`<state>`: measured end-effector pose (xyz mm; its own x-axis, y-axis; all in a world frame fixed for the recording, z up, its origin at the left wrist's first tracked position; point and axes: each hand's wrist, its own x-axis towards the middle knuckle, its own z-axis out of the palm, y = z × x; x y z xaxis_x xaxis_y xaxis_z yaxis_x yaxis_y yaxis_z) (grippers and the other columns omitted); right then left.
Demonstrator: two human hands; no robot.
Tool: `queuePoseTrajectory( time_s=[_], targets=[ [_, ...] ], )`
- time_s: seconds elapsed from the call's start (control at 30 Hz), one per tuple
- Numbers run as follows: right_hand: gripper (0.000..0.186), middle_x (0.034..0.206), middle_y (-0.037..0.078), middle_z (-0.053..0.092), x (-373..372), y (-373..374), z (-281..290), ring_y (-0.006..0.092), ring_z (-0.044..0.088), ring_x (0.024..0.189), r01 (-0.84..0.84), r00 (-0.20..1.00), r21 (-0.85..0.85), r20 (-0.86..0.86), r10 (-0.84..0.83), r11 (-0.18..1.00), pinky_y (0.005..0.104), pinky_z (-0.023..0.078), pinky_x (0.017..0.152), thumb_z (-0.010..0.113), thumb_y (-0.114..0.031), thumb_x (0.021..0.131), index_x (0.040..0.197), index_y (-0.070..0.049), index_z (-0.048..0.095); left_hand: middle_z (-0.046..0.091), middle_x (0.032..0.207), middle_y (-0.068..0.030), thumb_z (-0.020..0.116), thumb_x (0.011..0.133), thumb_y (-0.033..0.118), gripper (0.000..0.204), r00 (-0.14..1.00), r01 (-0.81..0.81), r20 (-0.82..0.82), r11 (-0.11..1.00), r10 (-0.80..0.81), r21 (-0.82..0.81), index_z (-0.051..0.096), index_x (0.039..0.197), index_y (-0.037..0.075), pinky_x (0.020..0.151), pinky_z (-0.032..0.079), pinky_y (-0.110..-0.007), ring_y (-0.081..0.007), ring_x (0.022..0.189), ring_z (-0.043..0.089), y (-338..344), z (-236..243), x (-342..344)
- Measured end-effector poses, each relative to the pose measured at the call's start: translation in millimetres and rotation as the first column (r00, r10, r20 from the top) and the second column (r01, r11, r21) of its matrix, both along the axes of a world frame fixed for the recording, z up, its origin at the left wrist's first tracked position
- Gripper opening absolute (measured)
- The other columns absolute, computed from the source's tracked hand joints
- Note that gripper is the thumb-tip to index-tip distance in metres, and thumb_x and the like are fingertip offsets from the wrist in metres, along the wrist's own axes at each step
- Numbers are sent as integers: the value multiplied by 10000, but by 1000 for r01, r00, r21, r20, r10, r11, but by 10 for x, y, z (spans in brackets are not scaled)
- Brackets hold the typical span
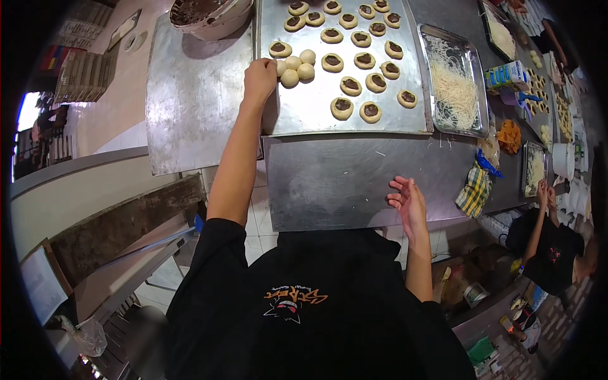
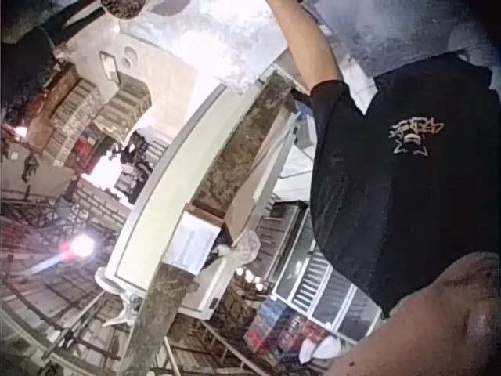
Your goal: Preparing pastries by adding cheese filling and shaping dough on a tray.
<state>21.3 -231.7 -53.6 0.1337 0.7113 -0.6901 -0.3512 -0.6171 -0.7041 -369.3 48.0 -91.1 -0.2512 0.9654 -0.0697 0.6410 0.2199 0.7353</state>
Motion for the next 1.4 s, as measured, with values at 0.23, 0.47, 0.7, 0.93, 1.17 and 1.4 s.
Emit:
queuePoseTrajectory(
  time_s=[0.23,0.47,0.7,0.93,1.17,1.4],
  targets=[
    [452,1076,130,672,113,-8,-37,173,685,802,-30,998,20,-55,31,999,293,558,733,450,-385,1060,1243,12,565,705,1096,-199,533,927,209,267,904,-121,-423,987,65,-108,741,978,49,830,549,-448,-353,976,699,133,356,290],
    [408,1086,140,668,182,-116,-120,199,692,810,0,997,36,-77,3,999,305,580,726,457,-337,1063,1269,5,543,716,1067,-159,599,893,245,245,852,-180,-516,975,88,-131,757,985,81,813,552,-469,-315,991,704,485,144,211],
    [281,1012,92,689,525,206,-4,160,678,791,-112,993,56,25,111,992,273,575,709,543,-238,1031,1206,-27,603,732,982,-112,680,900,220,199,993,-67,97,995,59,74,742,954,39,835,546,-384,-245,943,706,622,-177,-120],
    [326,891,100,694,1586,1682,202,239,664,744,-605,231,195,971,-65,772,356,519,697,783,-175,808,1081,-44,661,677,1137,-100,593,992,170,237,386,-267,920,946,-68,182,625,1131,-19,940,524,-297,-182,1101,640,-186,1146,1145],
    [318,858,112,687,1501,2510,14,345,665,807,-817,-133,-33,982,-132,576,405,506,737,796,-236,781,1017,-68,664,655,1003,-92,472,1025,216,279,-172,35,974,989,147,-143,589,1127,-15,837,542,-309,-153,857,626,-1178,797,2319],
    [214,781,91,699,1676,2712,-328,331,682,785,-830,-223,-161,973,-53,534,415,514,704,771,-254,803,903,-72,723,678,1102,-114,485,1015,298,308,-49,21,925,927,376,-376,584,1128,29,818,529,-310,-164,922,663,-1411,718,3288]
  ],
)
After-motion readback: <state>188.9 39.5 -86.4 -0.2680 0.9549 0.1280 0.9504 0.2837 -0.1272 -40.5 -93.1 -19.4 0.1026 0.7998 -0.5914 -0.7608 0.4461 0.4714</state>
